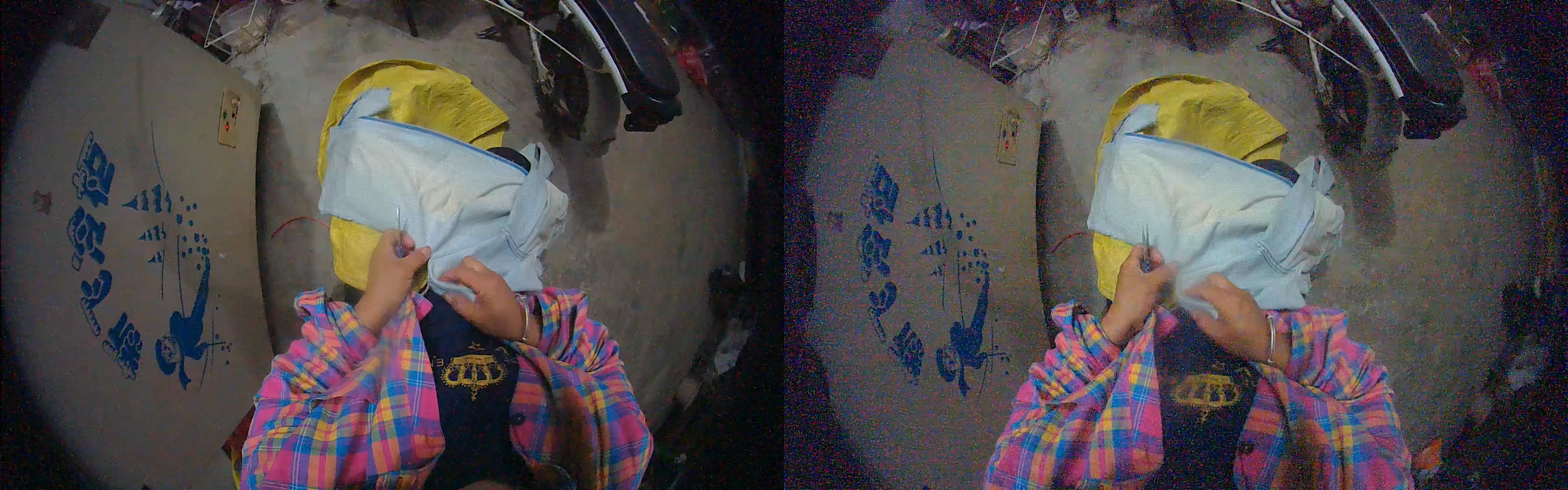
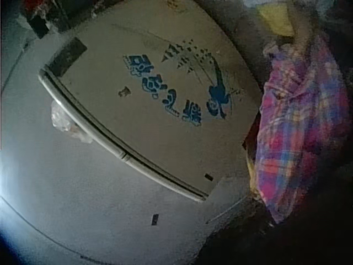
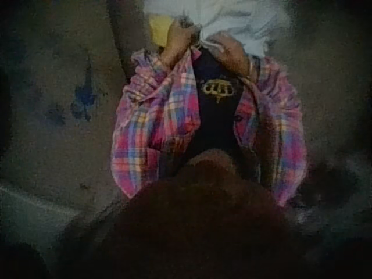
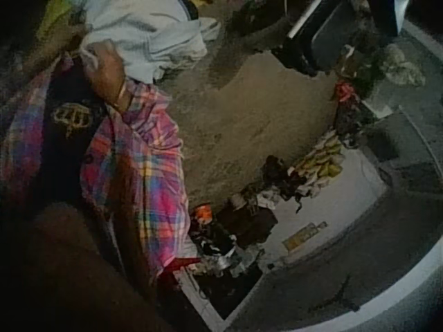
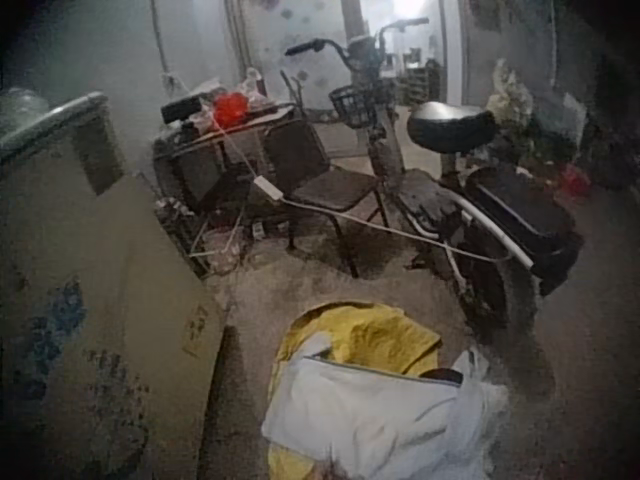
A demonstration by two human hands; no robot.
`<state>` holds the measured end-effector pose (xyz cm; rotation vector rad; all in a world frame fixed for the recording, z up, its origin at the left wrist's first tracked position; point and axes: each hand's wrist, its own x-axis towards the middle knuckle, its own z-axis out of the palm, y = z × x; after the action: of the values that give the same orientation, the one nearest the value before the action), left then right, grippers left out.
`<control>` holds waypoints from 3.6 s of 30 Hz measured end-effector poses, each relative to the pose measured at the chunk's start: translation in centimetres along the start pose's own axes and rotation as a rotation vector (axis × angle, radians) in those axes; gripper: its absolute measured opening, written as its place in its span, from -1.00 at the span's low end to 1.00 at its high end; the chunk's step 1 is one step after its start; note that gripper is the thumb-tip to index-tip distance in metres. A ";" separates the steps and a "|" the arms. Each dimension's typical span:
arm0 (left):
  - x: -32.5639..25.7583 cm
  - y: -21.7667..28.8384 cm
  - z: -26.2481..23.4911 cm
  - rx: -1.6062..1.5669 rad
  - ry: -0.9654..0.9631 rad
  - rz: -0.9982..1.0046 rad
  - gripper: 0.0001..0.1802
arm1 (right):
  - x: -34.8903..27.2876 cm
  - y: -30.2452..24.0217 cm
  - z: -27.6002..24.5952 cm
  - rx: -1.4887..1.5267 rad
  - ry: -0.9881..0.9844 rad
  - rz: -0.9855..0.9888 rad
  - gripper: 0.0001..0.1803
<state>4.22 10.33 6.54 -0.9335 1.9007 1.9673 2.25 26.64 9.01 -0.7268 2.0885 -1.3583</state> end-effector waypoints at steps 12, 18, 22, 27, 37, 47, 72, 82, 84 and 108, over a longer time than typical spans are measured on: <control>-0.2 1.7 1.9 -0.444 0.046 0.049 -0.79 | 2.2 2.7 0.9 1.254 -0.059 0.785 -0.50; -1.1 2.4 1.9 -0.399 0.053 0.053 -0.79 | 2.3 3.4 1.1 1.394 0.370 0.473 -0.82; -1.3 2.6 2.1 -0.344 0.060 0.064 -0.79 | 2.4 3.3 0.6 1.530 0.429 0.480 -0.78; -1.6 2.9 2.0 -0.335 0.023 0.050 -0.79 | 3.0 4.0 0.0 1.721 0.203 0.388 -0.75; -0.7 1.6 1.8 -0.382 0.063 0.048 -0.79 | 3.7 4.1 0.4 1.389 0.049 0.669 -0.74; -2.5 -0.2 -2.4 0.080 -0.014 0.027 -0.74 | 3.8 3.3 0.9 1.336 -0.029 0.843 -0.78; -3.4 -0.7 -0.1 0.080 -0.210 -0.049 -0.69 | 3.1 3.0 1.4 1.371 -0.061 0.801 -0.79; -3.4 -0.2 -0.2 0.083 -0.192 -0.048 -0.70 | 3.3 2.5 1.2 1.347 -0.065 0.797 -0.79; -3.4 -0.2 -0.2 0.069 -0.205 -0.049 -0.70 | 3.2 2.5 1.2 1.354 -0.065 0.791 -0.78; -3.3 -1.1 0.3 0.029 -0.204 -0.047 -0.69 | 3.0 2.9 1.4 1.256 0.029 0.771 -0.82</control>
<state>7.27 11.54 7.58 -0.7323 1.7732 1.9223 0.70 24.67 5.43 0.5603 0.9198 -1.7393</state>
